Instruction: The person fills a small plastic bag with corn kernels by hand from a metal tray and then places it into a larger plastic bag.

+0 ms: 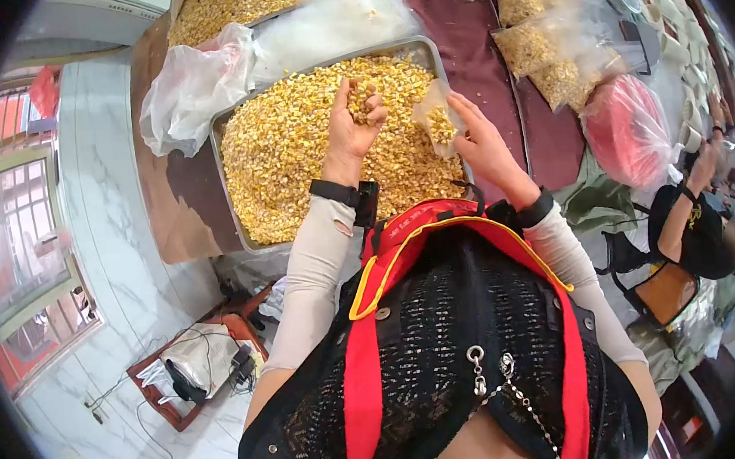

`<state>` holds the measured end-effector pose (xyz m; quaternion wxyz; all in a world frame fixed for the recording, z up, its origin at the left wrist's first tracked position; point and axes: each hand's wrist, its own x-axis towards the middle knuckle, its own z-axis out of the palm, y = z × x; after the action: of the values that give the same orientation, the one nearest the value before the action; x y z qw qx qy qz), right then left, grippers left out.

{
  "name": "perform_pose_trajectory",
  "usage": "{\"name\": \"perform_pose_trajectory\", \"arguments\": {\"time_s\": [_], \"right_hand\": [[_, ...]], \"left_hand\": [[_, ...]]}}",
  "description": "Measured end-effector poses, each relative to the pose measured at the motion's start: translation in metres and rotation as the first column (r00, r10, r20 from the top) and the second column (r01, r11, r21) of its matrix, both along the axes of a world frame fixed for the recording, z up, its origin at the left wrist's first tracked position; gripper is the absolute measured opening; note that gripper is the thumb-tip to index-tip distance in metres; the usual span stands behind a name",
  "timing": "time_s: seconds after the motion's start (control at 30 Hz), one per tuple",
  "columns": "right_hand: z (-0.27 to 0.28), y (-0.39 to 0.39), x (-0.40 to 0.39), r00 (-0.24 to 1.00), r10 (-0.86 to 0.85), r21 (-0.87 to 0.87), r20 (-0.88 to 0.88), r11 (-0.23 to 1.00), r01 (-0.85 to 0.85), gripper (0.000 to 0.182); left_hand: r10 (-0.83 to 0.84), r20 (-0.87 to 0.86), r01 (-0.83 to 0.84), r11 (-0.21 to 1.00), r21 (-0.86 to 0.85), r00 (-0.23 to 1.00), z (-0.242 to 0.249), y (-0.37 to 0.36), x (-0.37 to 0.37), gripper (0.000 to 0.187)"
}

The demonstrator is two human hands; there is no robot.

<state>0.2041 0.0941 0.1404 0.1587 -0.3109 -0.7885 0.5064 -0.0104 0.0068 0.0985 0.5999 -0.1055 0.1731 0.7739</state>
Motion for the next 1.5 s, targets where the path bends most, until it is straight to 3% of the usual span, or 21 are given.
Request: {"name": "perform_pose_trajectory", "arguments": {"time_s": [0.07,0.27,0.33,0.4,0.43,0.53,0.77,0.87,0.93,0.97,1.0,1.03,1.07,1.1,1.13,1.17,1.2,1.27,1.3,1.37,1.5], "right_hand": [[0.001,-0.001,0.000,1.000,0.010,0.072,0.028,0.997,-0.012,0.057],[0.006,-0.004,0.001,1.000,-0.013,0.065,0.006,0.998,0.013,0.056],[0.004,-0.004,0.002,1.000,-0.018,0.060,-0.003,0.998,0.019,0.056],[0.004,-0.004,0.002,1.000,-0.023,0.057,-0.011,0.998,0.023,0.055],[0.005,-0.003,0.003,1.000,-0.027,0.054,0.001,0.998,0.027,0.056],[0.006,-0.003,0.003,1.000,-0.023,0.059,0.014,0.998,0.023,0.056],[0.009,-0.003,0.000,0.999,-0.020,0.033,0.028,0.999,0.019,0.057],[0.006,-0.002,0.001,0.999,-0.018,0.091,0.040,0.996,0.015,0.057],[0.004,-0.001,0.001,0.999,-0.015,0.083,0.037,0.996,0.012,0.057],[0.003,-0.001,0.001,0.999,-0.016,0.075,0.032,0.997,0.014,0.057],[0.003,-0.001,0.002,0.999,-0.011,0.073,0.032,0.997,0.009,0.057],[0.002,-0.001,0.002,1.000,-0.008,0.071,0.025,0.997,0.006,0.057],[0.002,-0.001,0.001,1.000,-0.005,0.071,0.019,0.997,0.003,0.057],[0.005,-0.001,0.000,1.000,-0.002,0.070,0.018,0.998,0.000,0.057],[0.010,-0.001,-0.001,0.999,-0.007,0.015,0.035,1.000,0.007,0.057],[0.013,-0.001,-0.001,0.998,-0.014,-0.042,0.055,0.999,0.016,0.057],[0.010,-0.001,0.000,0.998,-0.014,-0.042,0.057,0.999,0.016,0.057],[0.000,0.001,0.001,0.999,-0.009,0.099,0.033,0.995,0.006,0.057],[0.000,0.001,0.001,0.999,-0.009,0.099,0.035,0.995,0.005,0.057],[0.001,0.001,0.000,1.000,-0.011,0.062,0.019,0.998,0.009,0.057],[0.003,0.001,-0.001,0.999,-0.008,0.034,0.037,0.999,0.006,0.057]], "left_hand": [[-0.009,-0.028,0.009,1.000,-0.014,1.000,0.022,0.007,0.009,0.023],[-0.037,-0.155,0.056,0.991,0.121,0.987,0.053,0.032,0.053,0.025],[-0.033,-0.236,0.040,0.999,0.027,0.971,0.054,0.038,0.066,0.027],[0.007,-0.437,0.004,1.000,0.024,0.900,0.048,0.041,0.076,0.029],[0.069,-0.617,-0.035,0.997,0.066,0.784,0.044,0.044,0.082,0.027],[0.116,-0.685,-0.126,0.991,0.036,0.720,0.053,0.046,0.089,0.024],[0.086,-0.703,-0.092,0.995,0.030,0.706,0.057,0.044,0.082,0.023],[0.111,-0.623,-0.129,0.991,0.016,0.774,0.052,0.044,0.060,0.024],[0.036,-0.618,-0.078,0.996,-0.041,0.785,0.039,0.040,0.037,0.027],[-0.048,-0.648,-0.143,0.961,-0.238,0.760,0.034,0.038,0.030,0.029],[-0.046,-0.648,-0.147,0.959,-0.241,0.760,0.015,0.036,0.018,0.029],[-0.258,-0.826,-0.174,0.905,-0.389,0.501,-0.015,0.032,0.004,0.029],[-0.471,-0.862,-0.250,0.826,-0.505,0.188,-0.043,0.024,-0.007,0.029],[-0.471,-0.862,-0.253,0.825,-0.506,0.189,-0.065,0.012,-0.015,0.029],[-0.574,-0.798,-0.343,0.798,-0.495,-0.182,-0.086,0.002,-0.021,0.026],[-0.620,-0.595,-0.424,0.784,-0.453,-0.512,-0.088,-0.003,-0.022,0.023],[-0.621,-0.595,-0.423,0.784,-0.454,-0.511,-0.090,-0.007,-0.019,0.023],[-0.343,-0.277,-0.266,0.922,-0.282,-0.897,-0.091,-0.022,-0.001,0.021],[-0.344,-0.279,-0.265,0.922,-0.282,-0.897,-0.091,-0.027,0.010,0.021],[-0.181,-0.204,-0.114,0.946,-0.303,-0.962,-0.092,-0.034,0.028,0.018],[0.005,-0.252,0.086,0.946,-0.311,-0.968,-0.099,-0.037,0.021,0.012]]}}
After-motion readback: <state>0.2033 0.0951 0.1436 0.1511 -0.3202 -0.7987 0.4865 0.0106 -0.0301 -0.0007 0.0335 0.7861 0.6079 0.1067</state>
